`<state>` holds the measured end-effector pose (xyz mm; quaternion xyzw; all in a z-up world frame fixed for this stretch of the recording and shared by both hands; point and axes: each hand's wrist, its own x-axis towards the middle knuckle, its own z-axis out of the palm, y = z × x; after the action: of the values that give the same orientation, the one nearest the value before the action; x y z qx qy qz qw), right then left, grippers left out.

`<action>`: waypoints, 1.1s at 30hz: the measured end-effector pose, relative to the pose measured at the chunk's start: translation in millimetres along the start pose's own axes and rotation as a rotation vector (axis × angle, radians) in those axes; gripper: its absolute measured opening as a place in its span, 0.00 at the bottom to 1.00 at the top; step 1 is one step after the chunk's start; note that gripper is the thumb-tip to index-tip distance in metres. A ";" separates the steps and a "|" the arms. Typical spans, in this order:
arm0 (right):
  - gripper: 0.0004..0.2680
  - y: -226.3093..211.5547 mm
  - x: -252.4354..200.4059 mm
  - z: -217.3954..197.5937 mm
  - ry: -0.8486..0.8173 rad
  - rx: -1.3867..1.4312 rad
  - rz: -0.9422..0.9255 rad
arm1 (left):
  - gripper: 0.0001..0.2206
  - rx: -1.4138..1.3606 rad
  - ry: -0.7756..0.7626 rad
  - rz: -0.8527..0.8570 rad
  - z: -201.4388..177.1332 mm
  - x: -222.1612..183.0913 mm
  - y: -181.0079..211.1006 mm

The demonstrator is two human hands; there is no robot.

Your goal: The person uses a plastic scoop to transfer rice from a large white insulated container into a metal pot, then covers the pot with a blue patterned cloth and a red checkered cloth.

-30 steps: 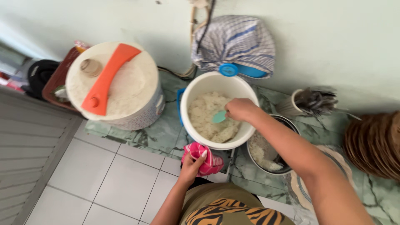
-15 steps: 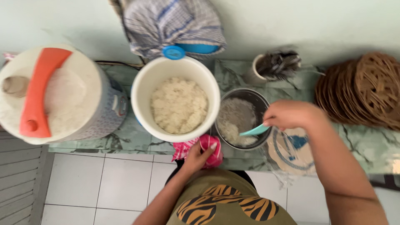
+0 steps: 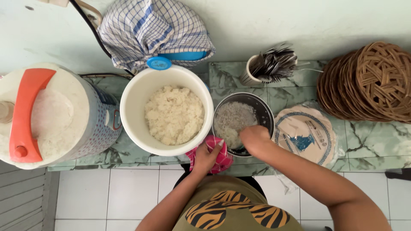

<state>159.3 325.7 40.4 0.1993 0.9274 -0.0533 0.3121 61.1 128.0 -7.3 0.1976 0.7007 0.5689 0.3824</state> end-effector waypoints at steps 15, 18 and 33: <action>0.12 40.9 -23.3 -64.0 0.335 0.085 -0.034 | 0.11 -0.017 -0.056 -0.083 -7.1 0.6 -2.3; 0.13 51.5 -17.0 -54.5 0.326 0.246 -0.183 | 0.10 -0.013 -0.019 0.068 -6.9 1.6 -3.4; 0.15 43.7 23.5 -29.7 0.240 0.735 -0.473 | 0.11 -0.002 -0.018 0.066 -1.2 6.8 -16.7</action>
<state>143.3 380.3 51.2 0.0844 0.8965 -0.4254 0.0902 58.6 127.5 -25.2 0.2254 0.6899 0.5801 0.3698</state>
